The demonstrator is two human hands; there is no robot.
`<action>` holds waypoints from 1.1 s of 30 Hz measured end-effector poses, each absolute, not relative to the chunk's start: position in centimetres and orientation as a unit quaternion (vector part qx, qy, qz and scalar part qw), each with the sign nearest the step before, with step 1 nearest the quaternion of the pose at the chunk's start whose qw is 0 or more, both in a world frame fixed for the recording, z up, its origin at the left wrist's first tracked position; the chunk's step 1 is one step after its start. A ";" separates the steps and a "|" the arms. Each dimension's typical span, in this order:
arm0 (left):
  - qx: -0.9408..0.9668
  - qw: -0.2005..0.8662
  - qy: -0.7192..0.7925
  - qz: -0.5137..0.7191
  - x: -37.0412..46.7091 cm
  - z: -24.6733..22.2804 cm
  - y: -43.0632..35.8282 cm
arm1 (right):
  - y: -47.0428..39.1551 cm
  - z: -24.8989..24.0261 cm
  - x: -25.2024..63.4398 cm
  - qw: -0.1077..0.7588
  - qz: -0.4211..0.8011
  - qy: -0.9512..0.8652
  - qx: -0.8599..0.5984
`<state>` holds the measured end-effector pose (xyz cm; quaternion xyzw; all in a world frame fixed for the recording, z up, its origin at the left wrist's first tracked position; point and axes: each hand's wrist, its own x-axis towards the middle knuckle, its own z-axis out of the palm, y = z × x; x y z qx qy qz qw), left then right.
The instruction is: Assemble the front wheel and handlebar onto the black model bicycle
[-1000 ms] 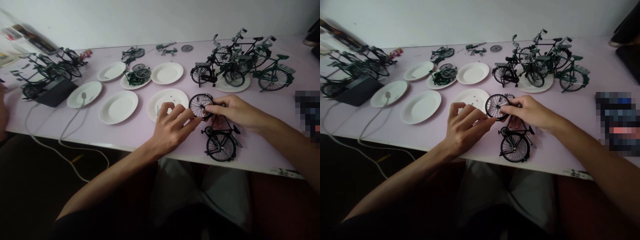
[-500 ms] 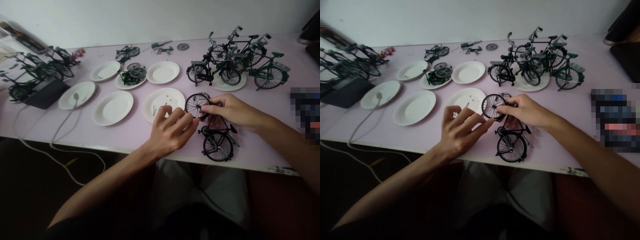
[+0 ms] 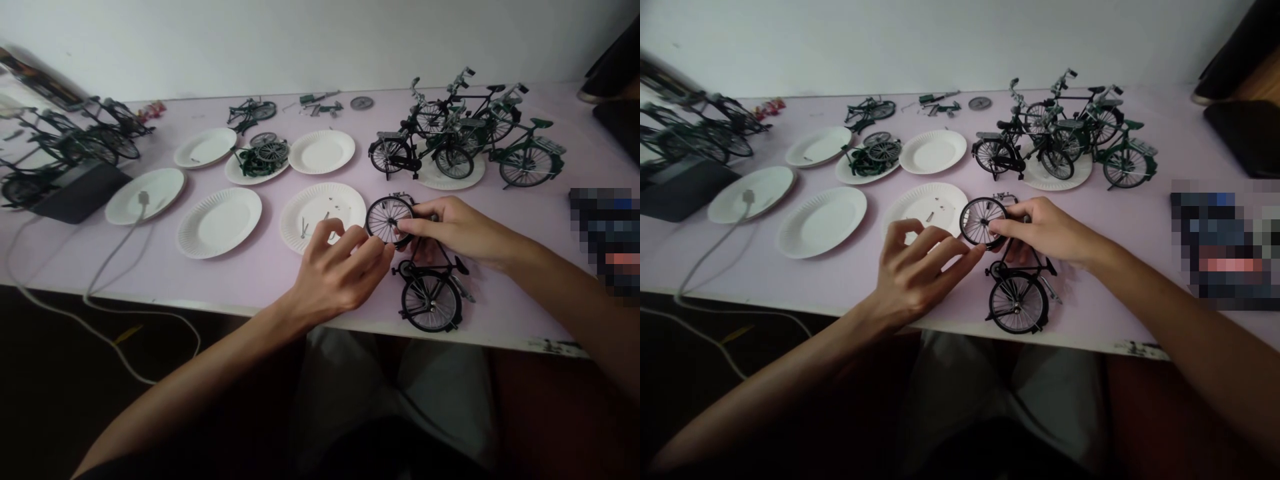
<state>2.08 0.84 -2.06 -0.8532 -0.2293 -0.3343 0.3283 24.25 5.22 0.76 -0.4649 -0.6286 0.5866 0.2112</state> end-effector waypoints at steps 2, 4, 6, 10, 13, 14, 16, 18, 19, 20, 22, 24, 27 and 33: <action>-0.858 0.327 -0.223 -0.326 2.2 -2.0 0.8 | 5.2 0.8 24.3 0.210 0.587 -0.629 -0.465; -0.864 0.319 -0.223 -0.319 2.2 -1.9 0.7 | 5.2 0.7 24.3 0.211 0.591 -0.626 -0.463; -0.873 0.302 -0.222 -0.311 2.0 -1.9 0.8 | 5.3 0.6 24.4 0.212 0.594 -0.626 -0.458; -0.899 0.185 -0.251 -0.308 1.5 -2.1 1.1 | 5.4 0.5 24.7 0.209 0.584 -0.652 -0.436; -0.879 0.077 -0.303 -0.361 1.4 -2.2 1.4 | 5.5 0.5 24.9 0.196 0.573 -0.672 -0.426; -0.868 0.055 -0.316 -0.380 1.5 -2.2 1.5 | 5.6 0.6 24.9 0.190 0.573 -0.674 -0.426; -0.848 0.027 -0.341 -0.405 1.7 -2.2 1.5 | 5.6 0.6 24.9 0.178 0.574 -0.676 -0.427; -0.831 0.013 -0.364 -0.420 1.9 -2.1 1.6 | 5.5 0.7 24.9 0.163 0.576 -0.676 -0.429; -0.827 0.010 -0.369 -0.425 2.0 -2.1 1.6 | 5.5 0.8 24.9 0.156 0.577 -0.677 -0.430; -0.824 0.009 -0.370 -0.428 2.1 -2.1 1.7 | 5.5 0.8 24.8 0.151 0.578 -0.677 -0.431; -0.823 0.013 -0.366 -0.433 2.4 -2.1 1.7 | 5.5 1.0 24.8 0.146 0.573 -0.680 -0.433; -0.823 0.021 -0.362 -0.437 2.5 -2.1 1.7 | 5.5 1.0 24.7 0.141 0.564 -0.687 -0.435; -0.822 0.013 -0.366 -0.437 2.2 -1.6 2.0 | 5.6 1.1 24.7 0.134 0.559 -0.688 -0.442; -0.806 0.040 -0.442 -0.392 -3.3 0.0 5.2 | 5.7 1.1 25.0 0.145 0.586 -0.662 -0.444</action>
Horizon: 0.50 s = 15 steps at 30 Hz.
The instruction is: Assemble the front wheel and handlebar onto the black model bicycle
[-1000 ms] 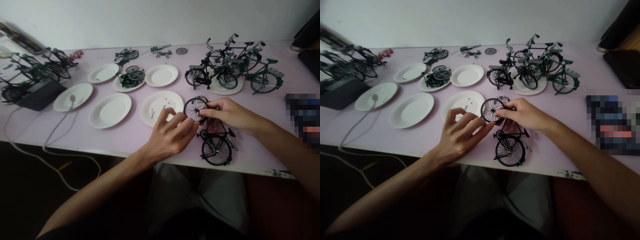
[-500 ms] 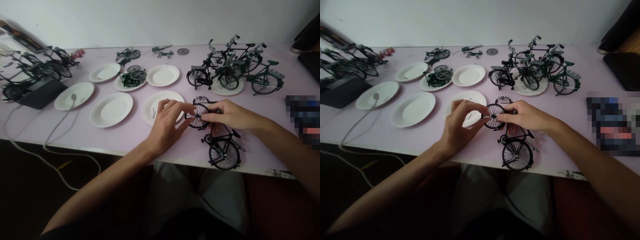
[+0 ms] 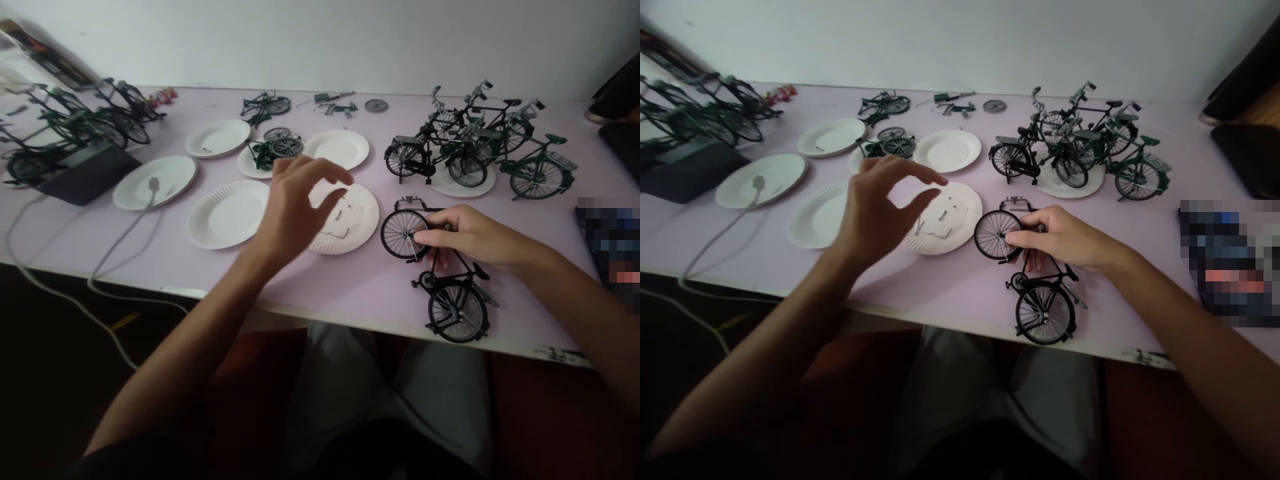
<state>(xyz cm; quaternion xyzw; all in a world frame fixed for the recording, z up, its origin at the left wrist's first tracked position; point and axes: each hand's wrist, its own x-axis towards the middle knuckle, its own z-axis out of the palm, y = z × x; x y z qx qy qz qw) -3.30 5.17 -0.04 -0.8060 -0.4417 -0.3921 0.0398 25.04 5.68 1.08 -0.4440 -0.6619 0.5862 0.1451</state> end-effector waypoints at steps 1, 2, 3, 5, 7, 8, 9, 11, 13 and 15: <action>-0.813 0.048 -0.451 -0.365 -4.4 0.1 5.8 | 5.7 1.1 25.1 0.144 0.591 -0.658 -0.443; -0.826 0.060 -0.451 -0.332 -5.4 0.2 6.2 | 5.7 1.1 25.1 0.143 0.596 -0.654 -0.443; -0.842 0.064 -0.447 -0.297 -6.1 0.3 6.5 | 5.8 1.1 25.1 0.143 0.600 -0.651 -0.443; -0.872 0.070 -0.425 -0.233 -6.9 0.4 6.8 | 5.8 1.1 25.2 0.147 0.603 -0.647 -0.444; -0.899 0.070 -0.386 -0.193 -7.0 0.5 6.7 | 5.8 1.1 25.2 0.153 0.603 -0.646 -0.443; -0.910 0.069 -0.365 -0.181 -6.9 0.5 6.7 | 5.8 1.1 25.2 0.153 0.604 -0.645 -0.443; -0.920 0.065 -0.346 -0.173 -6.8 0.4 6.7 | 5.8 1.0 25.3 0.154 0.605 -0.643 -0.444; -0.928 0.066 -0.326 -0.167 -6.7 0.2 6.7 | 5.8 1.0 25.3 0.153 0.607 -0.639 -0.447; -0.929 0.084 -0.327 -0.153 -6.6 -0.1 6.7 | 5.7 1.0 25.4 0.155 0.608 -0.637 -0.448; -0.927 0.115 -0.330 -0.139 -6.5 -0.3 6.7 | 5.7 1.0 25.3 0.155 0.607 -0.640 -0.446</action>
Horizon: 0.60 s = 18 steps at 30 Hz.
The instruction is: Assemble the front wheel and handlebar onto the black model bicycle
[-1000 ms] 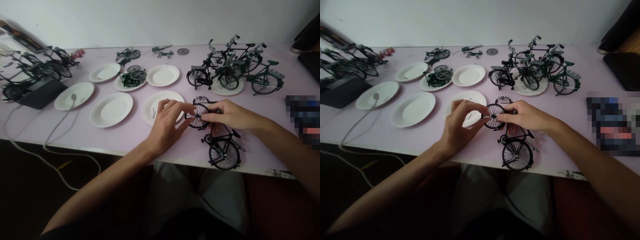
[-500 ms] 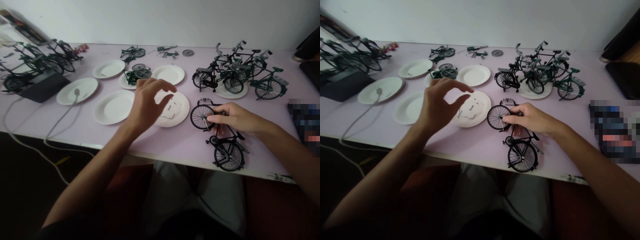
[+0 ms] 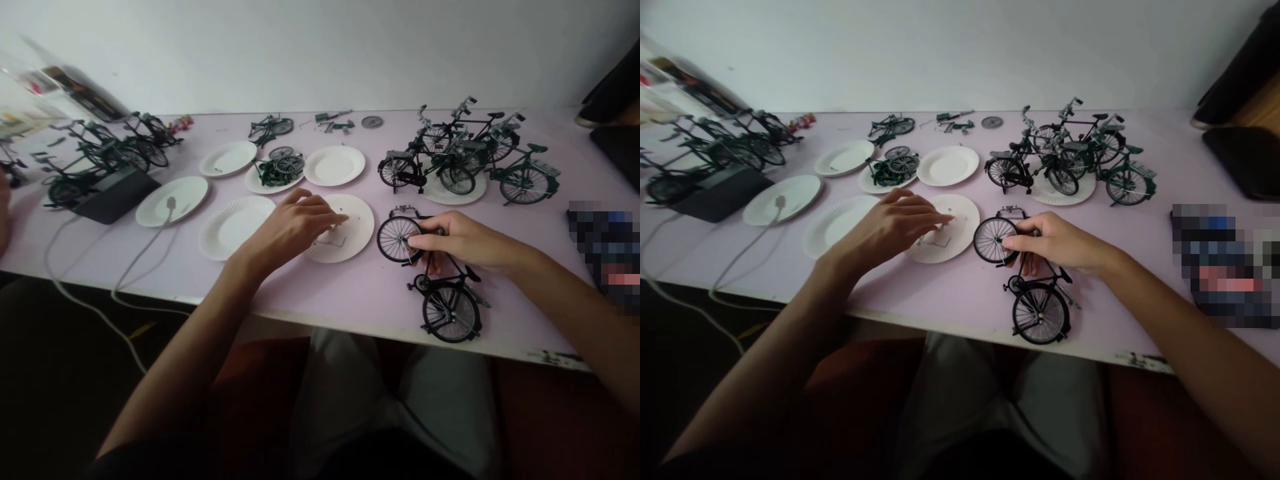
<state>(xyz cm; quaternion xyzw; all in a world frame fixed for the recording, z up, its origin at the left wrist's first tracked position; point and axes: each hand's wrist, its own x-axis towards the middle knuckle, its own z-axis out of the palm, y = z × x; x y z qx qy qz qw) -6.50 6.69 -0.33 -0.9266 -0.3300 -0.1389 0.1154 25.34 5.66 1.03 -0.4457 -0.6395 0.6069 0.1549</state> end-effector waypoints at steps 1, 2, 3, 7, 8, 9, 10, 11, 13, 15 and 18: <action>-0.926 0.128 -0.331 -0.131 -6.4 -0.4 6.7 | 5.6 1.1 25.3 0.154 0.606 -0.642 -0.445; -0.926 0.135 -0.330 -0.124 -6.3 -0.5 6.6 | 5.6 1.2 25.3 0.152 0.604 -0.643 -0.444; -0.926 0.138 -0.331 -0.120 -6.2 -0.5 6.5 | 5.5 1.2 25.3 0.151 0.604 -0.645 -0.444; -0.914 0.090 -0.349 -0.186 -5.5 -0.3 6.1 | 5.5 1.4 25.3 0.148 0.609 -0.642 -0.442; -0.904 0.058 -0.357 -0.226 -5.1 -0.2 6.0 | 5.6 1.4 25.3 0.148 0.612 -0.642 -0.438; -0.892 0.019 -0.363 -0.267 -4.7 -0.1 5.8 | 5.6 1.3 25.3 0.147 0.613 -0.643 -0.435; -0.881 -0.022 -0.365 -0.302 -4.2 0.1 5.5 | 5.6 1.2 25.3 0.144 0.614 -0.645 -0.432; -0.871 -0.056 -0.359 -0.332 -3.5 0.1 5.2 | 5.7 1.2 25.3 0.142 0.613 -0.647 -0.431; -0.864 -0.088 -0.327 -0.372 -2.1 0.2 4.6 | 5.7 1.1 25.2 0.141 0.608 -0.651 -0.432; -0.861 -0.089 -0.300 -0.401 -0.6 0.0 4.2 | 5.7 1.0 25.1 0.143 0.604 -0.654 -0.432; -0.848 -0.090 -0.295 -0.432 1.0 -0.2 3.7 | 5.6 0.9 24.9 0.146 0.604 -0.656 -0.429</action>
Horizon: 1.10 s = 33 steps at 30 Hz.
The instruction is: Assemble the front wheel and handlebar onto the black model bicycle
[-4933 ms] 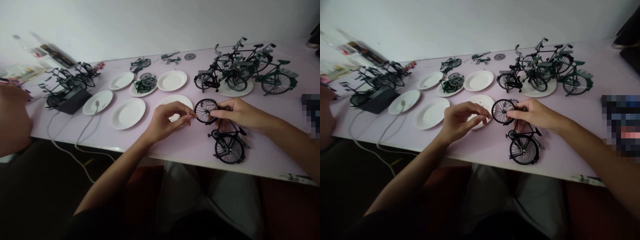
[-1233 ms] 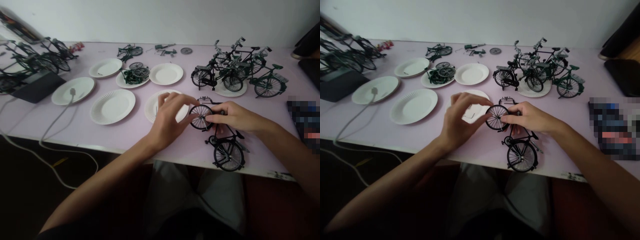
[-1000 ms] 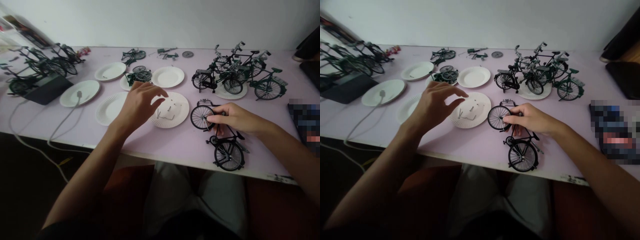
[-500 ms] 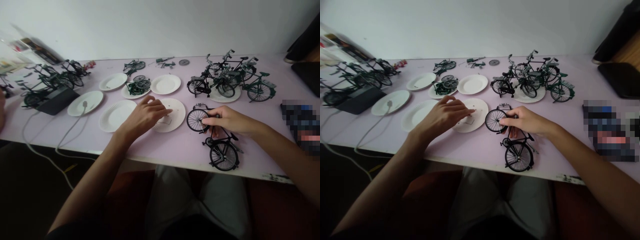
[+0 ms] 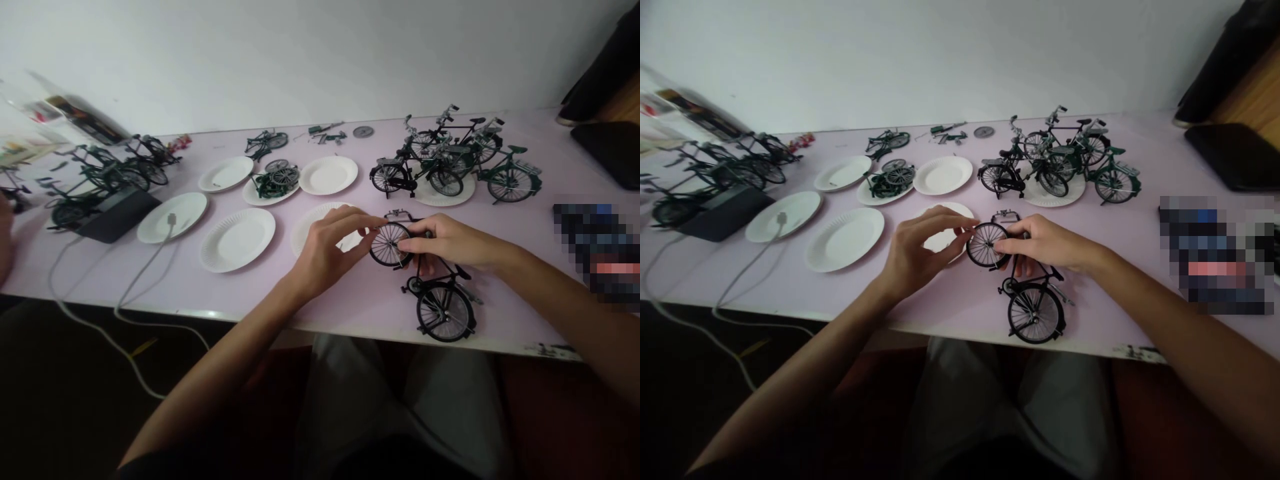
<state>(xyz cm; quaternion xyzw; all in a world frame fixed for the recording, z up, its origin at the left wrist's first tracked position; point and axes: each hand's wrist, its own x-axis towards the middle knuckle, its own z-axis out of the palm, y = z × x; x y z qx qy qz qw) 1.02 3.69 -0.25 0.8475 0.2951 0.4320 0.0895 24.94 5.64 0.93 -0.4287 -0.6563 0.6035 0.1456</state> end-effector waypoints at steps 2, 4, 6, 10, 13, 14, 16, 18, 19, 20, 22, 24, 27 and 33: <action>0.841 0.090 0.297 0.444 1.6 -0.3 3.5 | 5.6 1.0 24.8 0.146 0.601 -0.658 -0.430; 0.839 0.096 0.296 0.446 1.7 -0.4 3.4 | 5.5 1.0 24.8 0.145 0.600 -0.659 -0.430; 0.841 0.102 0.292 0.444 1.7 -0.4 3.4 | 5.5 1.0 24.8 0.144 0.601 -0.660 -0.428; 0.843 0.099 0.286 0.446 1.7 -0.6 3.4 | 5.5 1.1 24.8 0.144 0.599 -0.663 -0.425; 0.845 0.089 0.288 0.442 1.7 -0.7 3.4 | 5.4 1.2 24.8 0.144 0.599 -0.663 -0.426; 0.846 0.086 0.292 0.437 1.7 -0.7 3.4 | 5.4 1.2 24.7 0.144 0.599 -0.661 -0.428; 0.851 0.077 0.302 0.423 1.7 -0.7 3.3 | 5.4 1.3 24.7 0.143 0.597 -0.660 -0.433; 0.854 0.067 0.311 0.411 1.7 -0.6 3.3 | 5.4 1.3 24.7 0.143 0.594 -0.661 -0.435; 0.856 0.062 0.313 0.406 1.7 -0.5 3.2 | 5.4 1.2 24.7 0.143 0.592 -0.663 -0.435; 0.858 0.057 0.313 0.402 1.7 -0.5 3.2 | 5.4 1.2 24.8 0.143 0.591 -0.665 -0.433; 0.862 0.046 0.309 0.400 1.7 -0.5 3.2 | 5.5 1.0 24.8 0.143 0.593 -0.667 -0.429; 0.864 0.033 0.302 0.402 1.7 -0.5 3.2 | 5.5 0.9 24.9 0.141 0.591 -0.670 -0.427; 0.866 0.020 0.291 0.405 1.6 -0.7 3.2 | 5.5 0.9 24.9 0.141 0.582 -0.677 -0.427; 0.882 -0.021 0.282 0.376 1.8 -0.8 3.0 | 5.3 0.9 24.8 0.146 0.576 -0.679 -0.431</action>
